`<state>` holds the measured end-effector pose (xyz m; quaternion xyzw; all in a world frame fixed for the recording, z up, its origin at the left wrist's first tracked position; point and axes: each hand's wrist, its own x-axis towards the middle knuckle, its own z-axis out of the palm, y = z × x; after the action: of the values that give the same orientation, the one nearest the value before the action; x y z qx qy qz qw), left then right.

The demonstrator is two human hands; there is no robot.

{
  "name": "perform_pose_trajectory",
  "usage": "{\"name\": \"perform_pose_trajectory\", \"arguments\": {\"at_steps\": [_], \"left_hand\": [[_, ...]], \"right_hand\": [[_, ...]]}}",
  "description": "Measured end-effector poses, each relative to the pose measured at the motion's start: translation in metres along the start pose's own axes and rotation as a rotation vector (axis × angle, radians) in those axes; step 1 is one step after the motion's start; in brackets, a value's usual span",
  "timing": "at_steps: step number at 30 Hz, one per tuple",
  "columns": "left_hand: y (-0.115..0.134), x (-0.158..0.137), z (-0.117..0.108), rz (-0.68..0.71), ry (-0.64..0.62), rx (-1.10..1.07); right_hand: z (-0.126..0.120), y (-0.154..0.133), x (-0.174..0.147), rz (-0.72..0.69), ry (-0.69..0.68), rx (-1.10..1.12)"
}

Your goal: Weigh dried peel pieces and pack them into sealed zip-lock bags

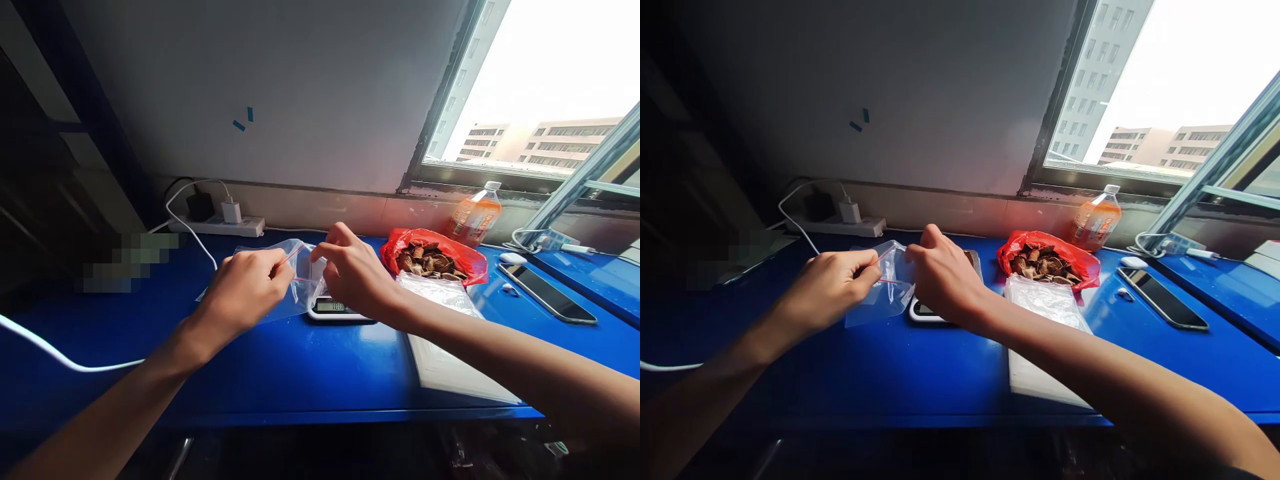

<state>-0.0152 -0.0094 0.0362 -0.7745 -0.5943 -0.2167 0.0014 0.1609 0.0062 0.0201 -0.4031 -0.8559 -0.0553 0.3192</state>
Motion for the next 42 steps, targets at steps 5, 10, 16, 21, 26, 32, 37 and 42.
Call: {"name": "perform_pose_trajectory", "arguments": {"at_steps": [5,10,16,21,26,32,37,42], "left_hand": [[0.009,0.002,-0.007,0.047,-0.038,-0.042],[-0.001,0.005,-0.005,0.347,0.181,-0.167],[-0.024,0.018,0.004,0.614,0.103,-0.14],[-0.039,0.029,0.017,0.476,0.173,-0.322],[-0.055,0.033,0.037,0.369,0.173,-0.597],[-0.053,0.026,0.047,0.408,0.177,-0.627],[-0.049,0.023,0.047,0.388,0.13,-0.617],[-0.048,0.022,0.044,0.352,0.102,-0.632]], "right_hand": [[-0.01,-0.002,0.0,-0.012,-0.052,0.04],[-0.012,0.003,0.001,-0.07,-0.067,0.089],[-0.025,0.013,0.015,-0.051,-0.077,0.2],[-0.024,0.049,0.015,0.147,0.012,0.289],[0.011,0.082,-0.002,0.179,-0.165,-0.092],[0.04,0.077,0.002,0.116,-0.284,-0.19],[0.044,0.075,0.003,0.078,-0.194,-0.175],[0.048,0.079,0.005,0.11,-0.156,-0.108]]}}
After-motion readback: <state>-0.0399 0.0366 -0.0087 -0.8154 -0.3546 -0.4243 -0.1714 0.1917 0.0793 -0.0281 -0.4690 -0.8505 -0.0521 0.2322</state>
